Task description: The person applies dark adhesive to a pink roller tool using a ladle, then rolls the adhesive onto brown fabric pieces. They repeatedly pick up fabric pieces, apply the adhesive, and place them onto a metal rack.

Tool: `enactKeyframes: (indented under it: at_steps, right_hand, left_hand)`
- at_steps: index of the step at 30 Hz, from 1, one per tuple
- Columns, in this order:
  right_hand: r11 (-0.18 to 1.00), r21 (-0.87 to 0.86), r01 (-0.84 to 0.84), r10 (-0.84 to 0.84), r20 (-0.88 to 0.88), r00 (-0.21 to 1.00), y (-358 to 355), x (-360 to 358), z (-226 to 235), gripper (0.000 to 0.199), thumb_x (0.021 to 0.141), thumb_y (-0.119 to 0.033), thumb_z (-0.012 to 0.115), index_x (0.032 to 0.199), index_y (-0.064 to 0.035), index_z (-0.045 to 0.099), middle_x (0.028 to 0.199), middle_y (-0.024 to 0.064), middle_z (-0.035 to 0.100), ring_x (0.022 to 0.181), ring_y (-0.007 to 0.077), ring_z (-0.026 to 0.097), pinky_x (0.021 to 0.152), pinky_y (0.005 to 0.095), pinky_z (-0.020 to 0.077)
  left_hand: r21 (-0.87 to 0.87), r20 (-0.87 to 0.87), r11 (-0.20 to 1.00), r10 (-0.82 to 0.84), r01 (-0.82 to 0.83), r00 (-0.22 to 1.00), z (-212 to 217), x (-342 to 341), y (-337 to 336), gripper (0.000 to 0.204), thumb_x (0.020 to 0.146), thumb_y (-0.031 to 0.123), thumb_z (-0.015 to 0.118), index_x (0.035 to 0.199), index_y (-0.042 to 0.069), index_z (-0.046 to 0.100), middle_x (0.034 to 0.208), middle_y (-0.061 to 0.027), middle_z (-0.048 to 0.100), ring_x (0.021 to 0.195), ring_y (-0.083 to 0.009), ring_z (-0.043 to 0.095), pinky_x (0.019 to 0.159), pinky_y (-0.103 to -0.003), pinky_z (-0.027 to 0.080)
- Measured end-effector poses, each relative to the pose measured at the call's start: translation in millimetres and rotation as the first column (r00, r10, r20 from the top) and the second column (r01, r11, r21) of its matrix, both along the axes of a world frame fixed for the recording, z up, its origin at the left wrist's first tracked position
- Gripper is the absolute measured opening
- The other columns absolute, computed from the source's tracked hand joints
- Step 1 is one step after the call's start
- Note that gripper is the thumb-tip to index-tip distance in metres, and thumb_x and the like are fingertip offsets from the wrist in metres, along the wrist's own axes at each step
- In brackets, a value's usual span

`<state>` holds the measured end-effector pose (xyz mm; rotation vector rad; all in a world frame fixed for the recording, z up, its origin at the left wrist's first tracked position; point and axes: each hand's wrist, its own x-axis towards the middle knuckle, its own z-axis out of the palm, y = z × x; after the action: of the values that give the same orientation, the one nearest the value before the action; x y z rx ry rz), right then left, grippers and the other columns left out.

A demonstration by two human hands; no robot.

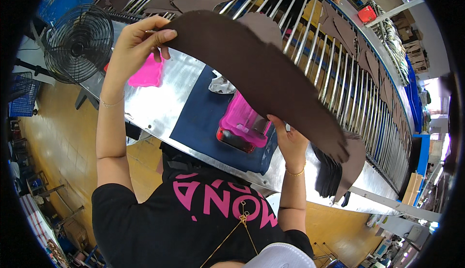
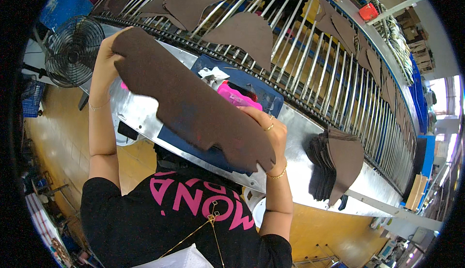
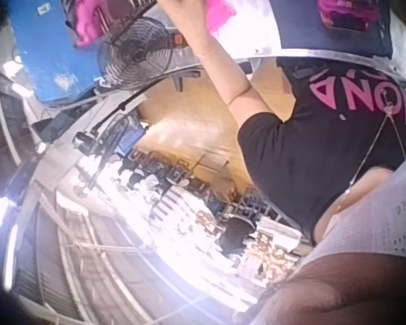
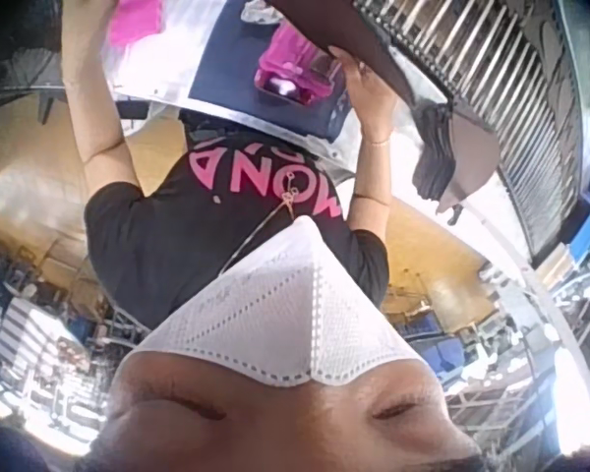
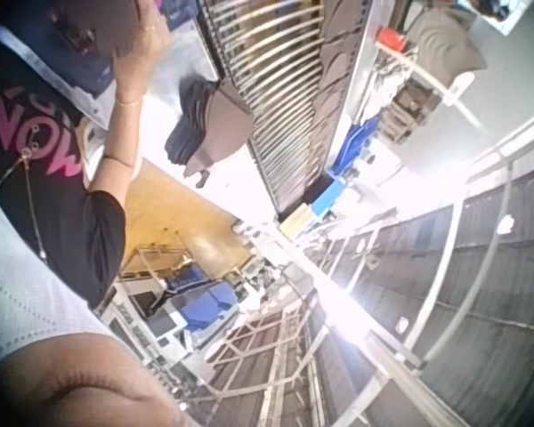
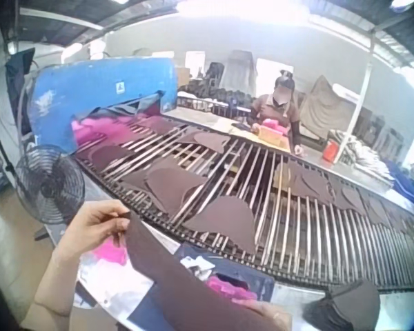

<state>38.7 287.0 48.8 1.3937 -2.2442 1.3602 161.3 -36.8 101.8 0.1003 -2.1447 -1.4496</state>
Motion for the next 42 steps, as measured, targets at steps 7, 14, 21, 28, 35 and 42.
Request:
enactKeyframes:
  at_steps: [7, 14, 21, 28, 35, 42]
  right_hand:
    - [0.953, 0.26, 0.155, -0.138, -0.084, 0.987, 61, 5, -3, 0.027, 0.069, -0.006, 0.067, 0.096, -0.0079, 0.069, 0.083, 0.0083, 0.07, 0.068, 0.0215, 0.066, 0.064, 0.0268, 0.0503]
    - [0.898, 0.306, 0.317, -0.39, 0.221, 0.894, 131, 28, -14, 0.019, 0.078, -0.005, 0.063, 0.095, 0.0, 0.069, 0.079, 0.0104, 0.069, 0.067, 0.0146, 0.064, 0.06, 0.024, 0.0487]
    - [0.762, 0.487, 0.426, -0.601, 0.288, 0.746, 243, 39, 28, 0.013, 0.08, -0.004, 0.066, 0.089, 0.0049, 0.065, 0.073, 0.0093, 0.063, 0.065, 0.0131, 0.055, 0.061, 0.0252, 0.0454]
    - [0.645, 0.238, 0.726, -0.763, 0.153, 0.628, 237, 20, 97, 0.024, 0.084, -0.011, 0.066, 0.104, 0.0028, 0.06, 0.084, 0.0033, 0.062, 0.07, 0.0111, 0.052, 0.067, 0.0257, 0.0444]
    - [0.759, -0.172, 0.628, -0.447, 0.564, 0.694, 113, -98, 87, 0.021, 0.085, -0.01, 0.068, 0.09, -0.0056, 0.048, 0.064, 0.0005, 0.052, 0.043, 0.0041, 0.048, 0.036, 0.0169, 0.0404]
    - [0.891, -0.377, 0.253, 0.309, 0.912, 0.27, -49, -184, -44, 0.025, 0.088, -0.003, 0.059, 0.109, -0.0085, 0.045, 0.093, 0.0094, 0.062, 0.08, 0.0238, 0.067, 0.068, 0.0344, 0.0574]
  left_hand:
    - [-0.063, 0.251, 0.984, -0.147, 0.168, 0.957, -26, -29, 34, 0.006, 0.086, -0.001, 0.059, 0.091, -0.003, 0.062, 0.075, -0.0034, 0.054, 0.055, -0.0095, 0.057, 0.048, -0.021, 0.044]
    - [-0.38, 0.267, 0.834, -0.314, 0.4, 0.911, -41, -71, 87, 0.011, 0.076, 0.014, 0.069, 0.086, 0.008, 0.07, 0.076, -0.007, 0.06, 0.074, -0.0271, 0.06, 0.065, -0.035, 0.048]
    - [-0.514, 0.169, 0.676, -0.525, 0.529, 0.834, -46, -99, 152, 0.006, 0.075, 0.015, 0.069, 0.076, 0.01, 0.067, 0.079, -0.0044, 0.054, 0.075, -0.0248, 0.059, 0.061, -0.036, 0.046]
    - [-0.589, -0.007, 0.702, -0.501, 0.401, 0.866, -5, -151, 180, 0.008, 0.08, 0.017, 0.065, 0.079, 0.009, 0.064, 0.089, -0.007, 0.053, 0.087, -0.0254, 0.058, 0.066, -0.038, 0.048]
    - [-0.398, -0.456, 0.885, 0.039, -0.243, 0.889, 38, -174, 88, 0.032, 0.077, 0.033, 0.071, 0.102, 0.015, 0.066, 0.099, -0.0105, 0.054, 0.098, -0.027, 0.057, 0.082, -0.037, 0.047]
    - [-0.147, -0.19, 0.921, 0.331, -0.36, 0.924, -12, -90, -9, 0.034, 0.082, 0.017, 0.07, 0.113, 0.009, 0.06, 0.099, -0.0044, 0.051, 0.062, -0.0055, 0.042, 0.059, -0.021, 0.04]
